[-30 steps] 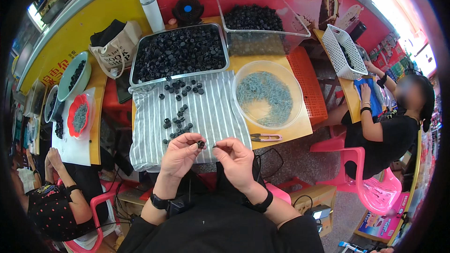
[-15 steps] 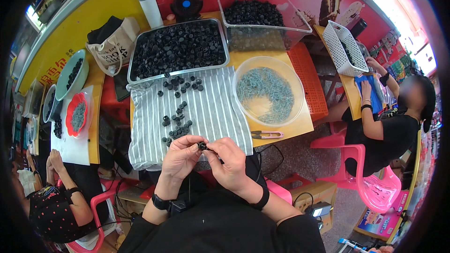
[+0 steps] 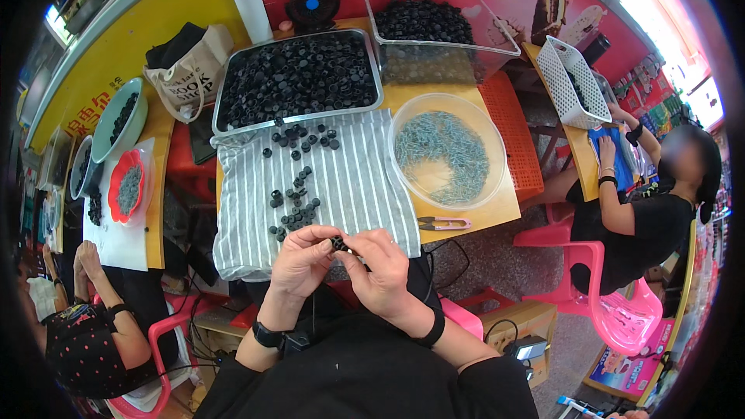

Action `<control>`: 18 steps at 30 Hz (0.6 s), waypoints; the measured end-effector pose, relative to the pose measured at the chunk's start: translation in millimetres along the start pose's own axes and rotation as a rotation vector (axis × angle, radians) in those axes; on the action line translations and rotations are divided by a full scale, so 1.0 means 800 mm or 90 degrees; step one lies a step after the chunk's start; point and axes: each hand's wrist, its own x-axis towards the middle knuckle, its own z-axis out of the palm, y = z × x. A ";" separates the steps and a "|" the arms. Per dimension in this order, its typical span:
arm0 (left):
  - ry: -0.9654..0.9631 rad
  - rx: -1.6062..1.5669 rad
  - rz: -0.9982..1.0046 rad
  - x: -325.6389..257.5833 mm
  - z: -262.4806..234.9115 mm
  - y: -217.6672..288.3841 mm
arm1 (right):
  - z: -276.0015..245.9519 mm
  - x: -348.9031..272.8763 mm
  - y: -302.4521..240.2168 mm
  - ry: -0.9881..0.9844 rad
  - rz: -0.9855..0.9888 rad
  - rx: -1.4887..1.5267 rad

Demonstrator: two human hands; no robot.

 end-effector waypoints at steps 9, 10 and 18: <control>-0.014 -0.005 -0.005 -0.001 0.002 0.000 | 0.000 0.000 0.002 0.014 -0.078 -0.019; -0.017 -0.004 0.000 -0.002 0.002 0.000 | 0.000 0.000 0.003 0.014 -0.079 -0.019; -0.032 0.005 0.028 -0.003 0.005 0.000 | 0.001 0.001 0.003 0.007 -0.148 -0.057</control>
